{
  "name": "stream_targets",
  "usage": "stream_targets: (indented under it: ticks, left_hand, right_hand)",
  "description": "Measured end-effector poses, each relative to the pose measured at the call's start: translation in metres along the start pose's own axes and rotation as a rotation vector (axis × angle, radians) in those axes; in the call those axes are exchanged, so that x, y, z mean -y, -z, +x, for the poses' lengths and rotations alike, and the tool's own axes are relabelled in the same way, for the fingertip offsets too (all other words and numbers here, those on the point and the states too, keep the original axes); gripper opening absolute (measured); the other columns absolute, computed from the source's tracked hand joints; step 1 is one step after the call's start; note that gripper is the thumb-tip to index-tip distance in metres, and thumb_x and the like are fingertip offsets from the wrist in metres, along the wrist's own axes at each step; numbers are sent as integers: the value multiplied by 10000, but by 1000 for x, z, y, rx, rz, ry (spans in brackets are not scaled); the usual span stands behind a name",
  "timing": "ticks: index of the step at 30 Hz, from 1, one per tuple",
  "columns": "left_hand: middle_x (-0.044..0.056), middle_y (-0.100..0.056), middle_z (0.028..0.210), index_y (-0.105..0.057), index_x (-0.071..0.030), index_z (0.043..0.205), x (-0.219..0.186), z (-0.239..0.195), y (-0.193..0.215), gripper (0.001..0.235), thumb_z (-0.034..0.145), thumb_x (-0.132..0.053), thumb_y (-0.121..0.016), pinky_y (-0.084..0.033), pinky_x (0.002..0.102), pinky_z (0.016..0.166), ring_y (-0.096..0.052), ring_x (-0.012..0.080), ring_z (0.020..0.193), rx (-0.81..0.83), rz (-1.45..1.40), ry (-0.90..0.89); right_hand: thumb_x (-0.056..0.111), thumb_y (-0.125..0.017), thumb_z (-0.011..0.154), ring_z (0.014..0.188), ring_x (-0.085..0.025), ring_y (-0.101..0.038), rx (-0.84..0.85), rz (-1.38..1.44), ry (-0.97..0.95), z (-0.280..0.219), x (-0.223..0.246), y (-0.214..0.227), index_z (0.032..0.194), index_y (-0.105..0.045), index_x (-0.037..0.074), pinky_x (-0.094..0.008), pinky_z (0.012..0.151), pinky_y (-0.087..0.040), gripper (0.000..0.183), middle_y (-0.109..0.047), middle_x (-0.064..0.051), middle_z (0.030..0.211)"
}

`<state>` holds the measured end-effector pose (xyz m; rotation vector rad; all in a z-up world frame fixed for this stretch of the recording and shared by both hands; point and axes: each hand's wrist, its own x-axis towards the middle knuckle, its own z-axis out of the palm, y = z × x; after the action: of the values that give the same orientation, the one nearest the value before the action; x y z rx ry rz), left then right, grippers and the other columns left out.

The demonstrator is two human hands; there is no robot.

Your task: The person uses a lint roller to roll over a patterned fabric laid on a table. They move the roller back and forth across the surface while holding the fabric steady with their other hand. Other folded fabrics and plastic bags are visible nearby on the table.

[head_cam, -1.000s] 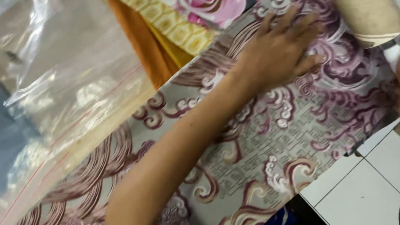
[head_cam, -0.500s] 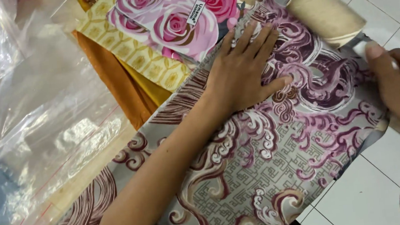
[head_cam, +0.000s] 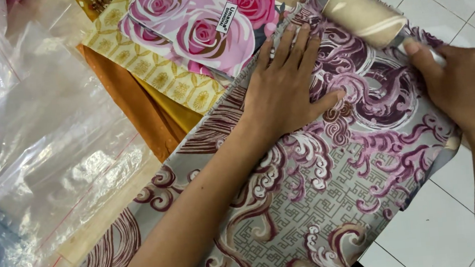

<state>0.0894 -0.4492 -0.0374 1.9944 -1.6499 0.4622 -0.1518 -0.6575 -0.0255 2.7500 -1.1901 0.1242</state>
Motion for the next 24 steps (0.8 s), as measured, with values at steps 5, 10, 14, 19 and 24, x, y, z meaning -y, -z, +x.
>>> stream_targets:
  ticks: [5,10,14,19,24]
  left_hand:
    - [159,-546,1507,-561,-32,1424,0,-2,-2,904,914,-778,-590,-431,558,1188,-496,331,1437,-40,-5,-2]
    - [157,-520,1530,-539,-38,1448,0,-2,-3,921,918,-790,-581,-420,554,1191,-473,329,1452,-4,11,1]
    - [164,-521,1535,-530,-27,1460,1,-2,-2,936,925,-795,-548,-389,551,1208,-481,334,1451,15,16,-10]
    - [168,-577,1482,-572,-42,1416,2,-3,-7,897,922,-789,-536,-437,565,1163,-537,349,1407,-45,2,-21]
    - [130,-664,1322,-638,-79,1300,-6,27,-14,925,885,-855,-350,-495,594,994,-602,357,1267,-50,121,60]
  right_hand:
    - [581,-481,1395,824,-485,-702,-64,-18,22,10,-9,-14,1052,-807,109,-499,729,-498,669,-713,-243,791]
    - [693,-454,1386,910,-608,-650,-70,-11,-128,21,-9,-20,1073,-802,35,-618,705,-495,808,-732,-361,934]
    - [721,-446,1383,911,-577,-664,-99,-31,-161,25,-7,-23,1090,-822,52,-617,664,-498,821,-752,-322,948]
    - [688,-497,1393,856,-562,-653,-176,-5,-179,23,-6,-30,1038,-821,53,-623,625,-478,797,-743,-303,909]
    - [652,-483,1344,944,-613,-599,-182,93,-244,21,4,-27,1112,-789,-42,-679,710,-437,793,-723,-379,997]
